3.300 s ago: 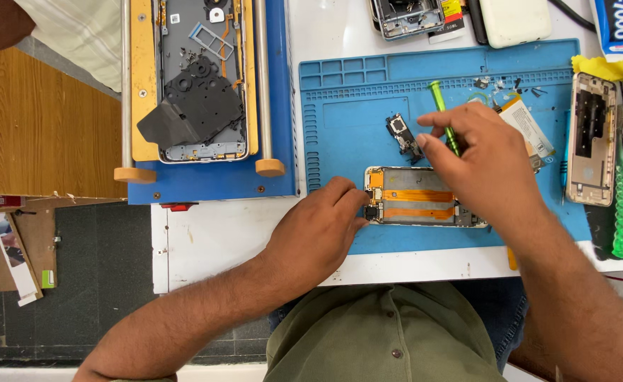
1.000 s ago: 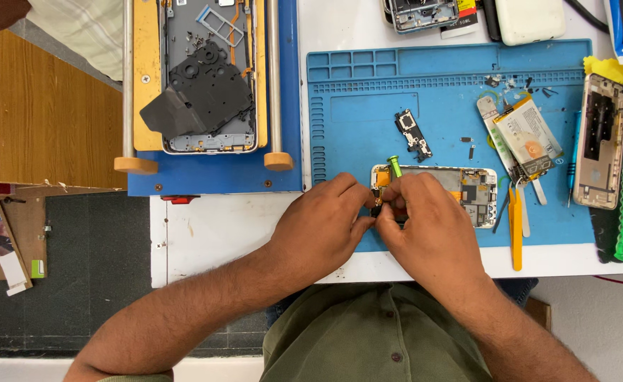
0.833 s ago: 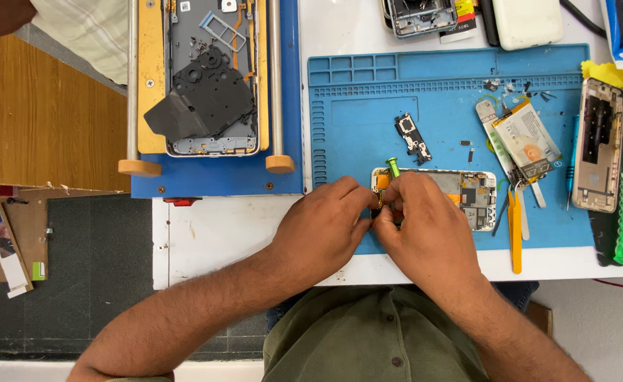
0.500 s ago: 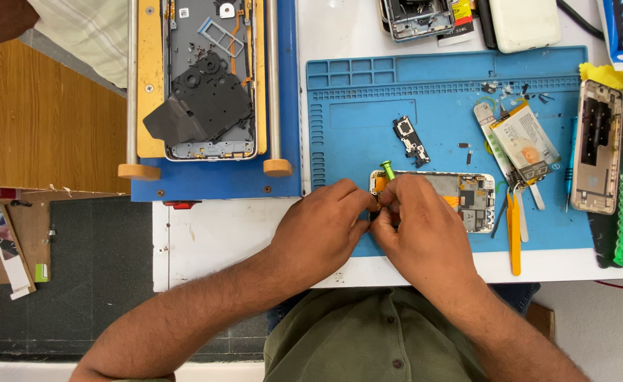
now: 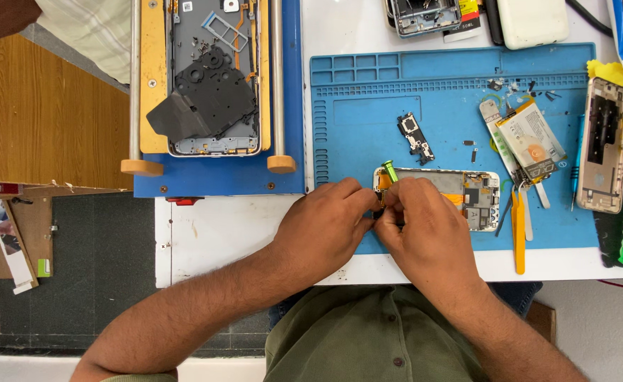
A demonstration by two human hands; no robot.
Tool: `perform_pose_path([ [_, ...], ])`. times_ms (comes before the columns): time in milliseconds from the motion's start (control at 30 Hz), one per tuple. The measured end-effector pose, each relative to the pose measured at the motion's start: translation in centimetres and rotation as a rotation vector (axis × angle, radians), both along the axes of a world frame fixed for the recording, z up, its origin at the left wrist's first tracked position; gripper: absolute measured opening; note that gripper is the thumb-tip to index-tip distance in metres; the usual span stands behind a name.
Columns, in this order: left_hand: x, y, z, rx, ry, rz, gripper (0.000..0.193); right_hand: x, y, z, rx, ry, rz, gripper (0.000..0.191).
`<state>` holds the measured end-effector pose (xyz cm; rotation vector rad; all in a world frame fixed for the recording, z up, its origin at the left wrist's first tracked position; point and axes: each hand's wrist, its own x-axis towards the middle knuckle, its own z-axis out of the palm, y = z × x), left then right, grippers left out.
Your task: The person works at a repair bench on a disassembled smartphone, using a green screwdriver to unscrew and pry components from the phone body. They lift out the battery, set the midframe aside, and continue manipulating small internal parts and connectors on the mat.
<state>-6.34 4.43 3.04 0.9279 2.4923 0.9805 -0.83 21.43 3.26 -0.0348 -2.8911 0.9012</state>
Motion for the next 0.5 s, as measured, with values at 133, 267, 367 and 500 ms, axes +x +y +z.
perform_pose_path([
  [133, -0.1, 0.0, 0.2, -0.025, 0.001, -0.005, 0.017, 0.3, 0.2, 0.0, -0.035, 0.016, -0.009, 0.016],
  [267, -0.1, 0.1, 0.4, -0.012, -0.016, -0.002, 0.021, 0.4, 2.3, 0.6, -0.250, -0.065, -0.086, 0.020],
  [367, -0.2, 0.0, 0.5, -0.037, -0.032, -0.019, 0.022, 1.3, 2.9, 0.6, -0.259, -0.145, -0.118, 0.020],
  [500, -0.1, 0.0, 0.5, -0.016, -0.014, -0.014, 0.023, 2.2, 2.4, 0.0, -0.164, 0.047, 0.069, 0.021],
])
